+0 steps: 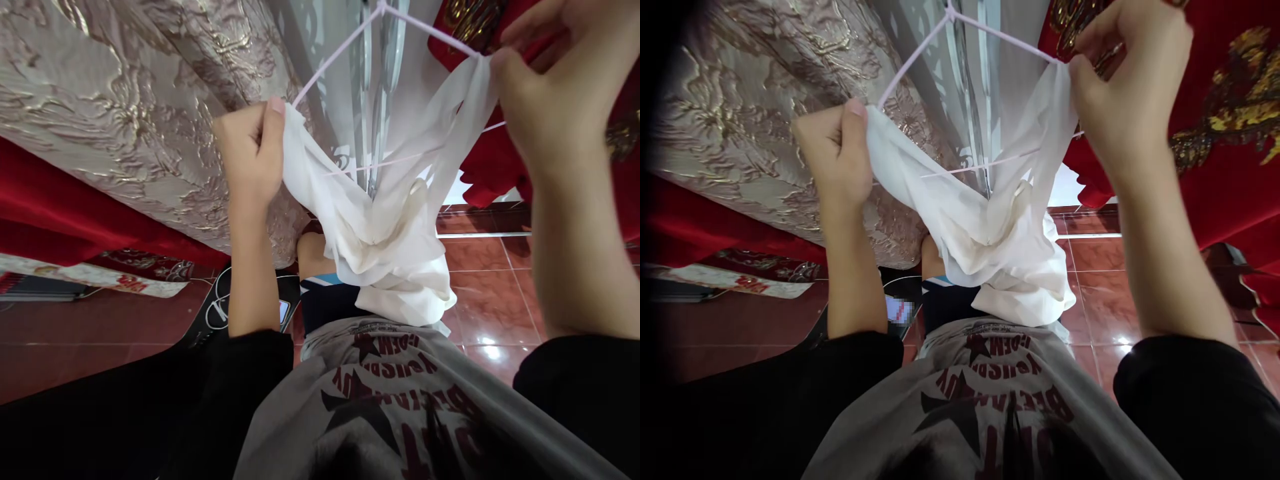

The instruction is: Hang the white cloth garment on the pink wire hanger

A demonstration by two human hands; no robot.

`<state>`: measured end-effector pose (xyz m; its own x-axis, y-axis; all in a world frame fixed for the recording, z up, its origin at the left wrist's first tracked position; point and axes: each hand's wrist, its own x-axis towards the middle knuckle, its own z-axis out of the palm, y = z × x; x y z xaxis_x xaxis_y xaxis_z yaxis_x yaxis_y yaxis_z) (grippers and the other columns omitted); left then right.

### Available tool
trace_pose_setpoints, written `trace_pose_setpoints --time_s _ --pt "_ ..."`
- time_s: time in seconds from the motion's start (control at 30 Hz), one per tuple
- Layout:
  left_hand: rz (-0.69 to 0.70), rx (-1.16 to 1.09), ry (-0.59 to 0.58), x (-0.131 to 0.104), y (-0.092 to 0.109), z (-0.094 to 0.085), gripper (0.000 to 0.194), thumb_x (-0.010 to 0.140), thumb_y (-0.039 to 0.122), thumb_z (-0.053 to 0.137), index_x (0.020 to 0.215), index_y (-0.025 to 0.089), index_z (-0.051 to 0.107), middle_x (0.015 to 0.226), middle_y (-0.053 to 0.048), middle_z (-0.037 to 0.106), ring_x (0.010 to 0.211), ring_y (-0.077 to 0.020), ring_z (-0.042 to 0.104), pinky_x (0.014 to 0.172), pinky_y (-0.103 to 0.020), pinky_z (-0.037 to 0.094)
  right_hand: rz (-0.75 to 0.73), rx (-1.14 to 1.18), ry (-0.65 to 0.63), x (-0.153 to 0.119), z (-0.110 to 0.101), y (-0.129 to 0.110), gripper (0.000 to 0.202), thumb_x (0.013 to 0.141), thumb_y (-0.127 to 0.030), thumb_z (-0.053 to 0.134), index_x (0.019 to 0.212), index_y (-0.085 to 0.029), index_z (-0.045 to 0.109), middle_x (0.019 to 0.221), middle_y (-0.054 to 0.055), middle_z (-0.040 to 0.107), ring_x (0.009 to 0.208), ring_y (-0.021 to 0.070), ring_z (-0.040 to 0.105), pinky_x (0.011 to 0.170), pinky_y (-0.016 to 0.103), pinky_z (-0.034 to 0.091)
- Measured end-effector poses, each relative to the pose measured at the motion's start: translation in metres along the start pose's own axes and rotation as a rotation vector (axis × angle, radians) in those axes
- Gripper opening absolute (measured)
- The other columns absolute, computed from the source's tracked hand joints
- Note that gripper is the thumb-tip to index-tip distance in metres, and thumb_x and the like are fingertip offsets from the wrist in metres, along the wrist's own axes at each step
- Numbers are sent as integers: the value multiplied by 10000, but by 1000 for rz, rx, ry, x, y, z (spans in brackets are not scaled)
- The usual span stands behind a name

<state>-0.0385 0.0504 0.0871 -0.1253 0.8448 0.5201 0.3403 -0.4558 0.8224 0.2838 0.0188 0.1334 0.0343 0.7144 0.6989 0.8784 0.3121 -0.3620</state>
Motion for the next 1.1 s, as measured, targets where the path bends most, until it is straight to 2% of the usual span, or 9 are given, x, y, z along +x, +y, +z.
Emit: trace_pose_setpoints --time_s 0.1,0.17,0.27,0.43,0.53,0.63,0.7,0.9,1.1 --pt "-95 -63 62 1 -6 6 527 982 269 714 575 175 392 710 6 316 768 -108 379 861 -236 412 -264 205 148 -29 32 -8 294 1017 -319 452 1067 -183 707 1058 93 688 947 159 632 869 339 520" --pt "-86 -36 55 3 -15 7 504 972 310 727 589 189 423 706 7 345 794 -122 428 908 -271 412 -384 298 -37 -46 60 -14 327 1027 -431 436 1152 -238 669 1157 96 682 1133 215 622 1071 437 495" --pt "39 68 -37 7 -35 5 474 960 481 708 632 219 489 698 2 408 799 -171 471 938 -346 419 -345 309 -262 -63 107 -14 462 1003 -562 438 1321 -266 596 1284 87 659 1279 269 562 1189 549 396" --pt "245 148 101 -24 -56 24 569 906 774 569 993 217 642 1120 -96 623 1144 -298 538 1125 -503 369 -162 213 -156 -86 156 -12 480 1059 -515 289 1147 -241 672 978 67 679 1067 231 613 1141 553 389" --pt "306 130 345 -71 -52 55 726 916 692 635 1449 228 470 1590 -106 386 1532 -333 270 1294 -514 145 -115 205 -81 -100 156 -22 453 1066 -473 298 1098 -252 693 903 48 662 979 209 606 1115 531 388" --pt "270 120 396 -111 -43 82 701 947 640 605 1499 249 421 1690 -103 254 1606 -334 120 1314 -533 70 -120 215 -43 -110 146 -30 399 1064 -439 339 1122 -273 698 918 29 679 940 194 589 1094 502 398" --pt "216 112 366 -123 -37 90 669 942 598 626 1467 225 445 1656 -153 304 1582 -349 202 1301 -566 119 -135 217 -35 -113 140 -32 375 1062 -413 358 1111 -276 703 937 22 688 934 186 580 1090 484 399" --pt "12 -105 162 -106 -23 69 320 898 422 755 1099 200 641 1065 -66 680 1127 -282 654 1055 -476 515 -142 234 -49 -113 135 -25 334 1054 -385 396 1088 -274 708 954 21 684 944 182 570 1090 471 389" --pt "-82 -439 147 -83 -1 58 140 842 192 814 865 181 676 812 1 666 820 -184 660 799 -309 563 -144 282 -45 -113 137 -29 362 1060 -380 371 1100 -268 713 945 23 666 973 179 569 1123 479 372"
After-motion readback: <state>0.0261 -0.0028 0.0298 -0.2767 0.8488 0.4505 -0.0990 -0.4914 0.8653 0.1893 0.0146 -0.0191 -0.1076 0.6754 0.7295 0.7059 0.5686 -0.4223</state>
